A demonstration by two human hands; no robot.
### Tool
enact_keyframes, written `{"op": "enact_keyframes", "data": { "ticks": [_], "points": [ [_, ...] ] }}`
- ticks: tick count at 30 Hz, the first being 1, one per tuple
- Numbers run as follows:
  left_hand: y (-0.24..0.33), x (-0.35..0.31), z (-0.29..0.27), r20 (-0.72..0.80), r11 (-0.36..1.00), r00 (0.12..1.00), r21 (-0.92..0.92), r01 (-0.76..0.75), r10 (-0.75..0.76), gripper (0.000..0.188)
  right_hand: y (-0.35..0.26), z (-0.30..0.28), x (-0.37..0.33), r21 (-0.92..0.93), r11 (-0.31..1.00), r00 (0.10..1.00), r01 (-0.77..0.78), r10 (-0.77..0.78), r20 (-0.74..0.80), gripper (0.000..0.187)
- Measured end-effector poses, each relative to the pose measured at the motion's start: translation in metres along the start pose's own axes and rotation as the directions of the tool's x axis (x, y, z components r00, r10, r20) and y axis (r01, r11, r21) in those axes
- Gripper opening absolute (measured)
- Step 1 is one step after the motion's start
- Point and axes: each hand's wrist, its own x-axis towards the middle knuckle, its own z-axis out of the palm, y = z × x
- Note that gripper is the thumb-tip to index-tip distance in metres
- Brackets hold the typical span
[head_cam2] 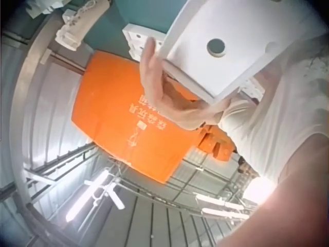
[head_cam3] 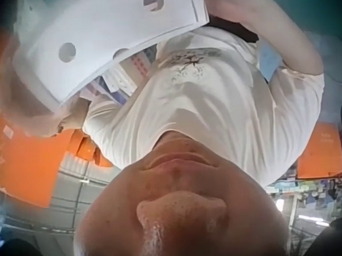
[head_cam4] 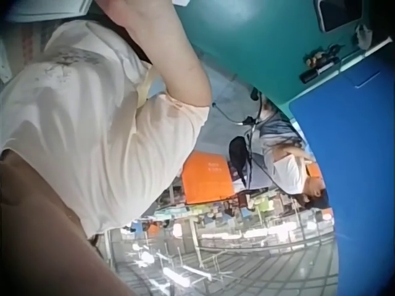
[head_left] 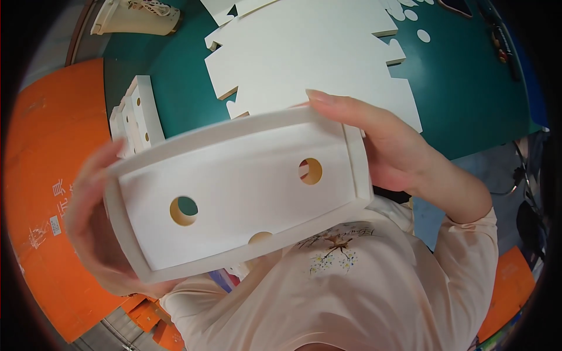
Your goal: Fold and assemble white cardboard box components from flat cutouts.
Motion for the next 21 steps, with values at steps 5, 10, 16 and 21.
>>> {"op": "enact_keyframes", "data": {
  "ticks": [5,10,16,21],
  "points": [
    [-0.011,0.029,0.033,-0.36,0.964,0.933,-0.25,-0.088,-0.008,0.136,0.003,-0.003,-0.002,0.07,0.983,0.986,0.168,-0.166,-0.029,0.05],
    [-0.084,-0.025,0.087,-0.254,0.467,0.967,-0.856,-0.221,-0.008,0.132,-0.009,-0.016,0.004,-0.02,0.933,0.93,0.36,-0.361,-0.076,0.06],
    [-0.069,-0.035,0.113,-0.121,0.737,0.993,-0.669,-0.092,0.014,0.082,-0.001,-0.005,0.002,-0.058,0.949,0.949,0.309,-0.311,-0.039,0.059],
    [-0.029,0.025,0.124,-0.168,0.115,0.97,-0.982,-0.15,-0.174,0.094,0.002,0.012,0.001,-0.015,0.996,0.994,0.087,-0.087,-0.066,0.06]
  ]
}}
